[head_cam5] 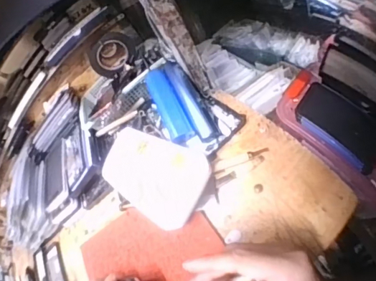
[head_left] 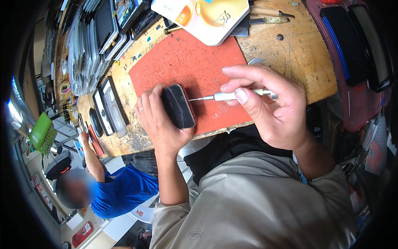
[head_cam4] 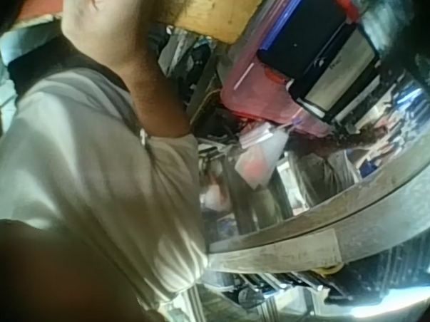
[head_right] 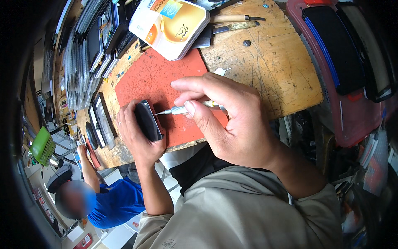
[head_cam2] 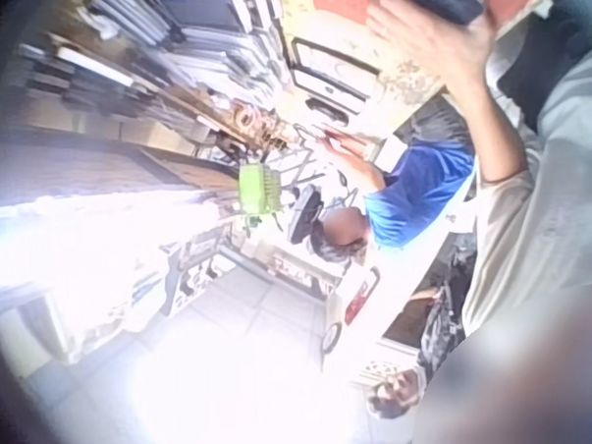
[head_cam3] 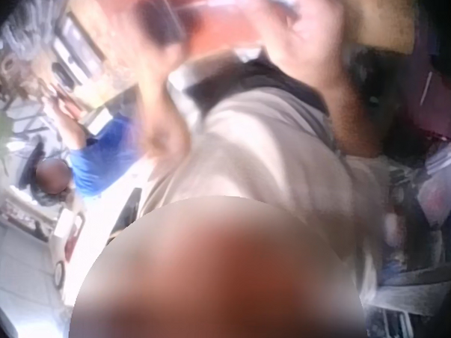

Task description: The person uses a screwdriver to remove screws from a smartphone, then uses a metal prying tool to separate the back cover. They wipe the phone with a cloth and continue prying and adjusting the back cover. The person works at a cluttered workbench with multiple phones and tools visible.

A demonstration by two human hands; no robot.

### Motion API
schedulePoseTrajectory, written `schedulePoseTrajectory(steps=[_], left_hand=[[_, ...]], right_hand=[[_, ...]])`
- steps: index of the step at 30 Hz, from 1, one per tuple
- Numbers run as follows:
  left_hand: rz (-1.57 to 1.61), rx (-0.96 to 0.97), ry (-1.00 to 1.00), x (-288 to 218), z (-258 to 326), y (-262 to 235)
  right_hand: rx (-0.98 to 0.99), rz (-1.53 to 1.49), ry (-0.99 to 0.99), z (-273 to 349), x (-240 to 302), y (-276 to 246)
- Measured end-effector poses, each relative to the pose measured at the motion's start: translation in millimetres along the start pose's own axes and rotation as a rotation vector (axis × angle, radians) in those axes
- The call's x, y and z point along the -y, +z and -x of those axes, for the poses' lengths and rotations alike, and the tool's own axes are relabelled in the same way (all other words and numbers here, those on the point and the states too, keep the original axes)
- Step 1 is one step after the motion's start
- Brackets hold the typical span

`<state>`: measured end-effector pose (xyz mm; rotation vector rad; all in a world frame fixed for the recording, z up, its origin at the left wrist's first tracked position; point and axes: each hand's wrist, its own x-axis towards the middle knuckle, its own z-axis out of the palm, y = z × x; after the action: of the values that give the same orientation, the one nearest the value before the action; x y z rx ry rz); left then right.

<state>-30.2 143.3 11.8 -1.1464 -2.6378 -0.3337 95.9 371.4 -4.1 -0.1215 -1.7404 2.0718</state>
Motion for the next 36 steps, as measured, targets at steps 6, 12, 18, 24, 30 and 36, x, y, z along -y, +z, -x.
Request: schedulePoseTrajectory(steps=[6,12,18,24,30,36], left_hand=[[-0.008,-0.003,0.008,-0.8,-1.0,0.1],[-0.023,0.033,0.034,0.3,-0.8,-2.8],[-0.037,0.063,0.045,0.2,-0.7,-3.7],[-0.006,0.058,0.045,0.1,1.0,-5.1],[0.011,0.037,0.044,1.7,3.3,-3.9],[0.002,0.043,0.051,3.1,3.6,-3.1]], right_hand=[[-0.021,0.043,-0.012,-1.4,0.4,1.6],[0.107,0.208,0.088,-4.1,9.4,-9.1],[0.096,0.075,0.143,-12.3,11.6,-5.9],[0.142,0.113,0.083,-15.3,9.6,-6.8],[0.143,0.137,-0.004,-17.1,4.0,-4.1],[0.132,0.198,-0.108,-18.1,0.1,-4.4]])
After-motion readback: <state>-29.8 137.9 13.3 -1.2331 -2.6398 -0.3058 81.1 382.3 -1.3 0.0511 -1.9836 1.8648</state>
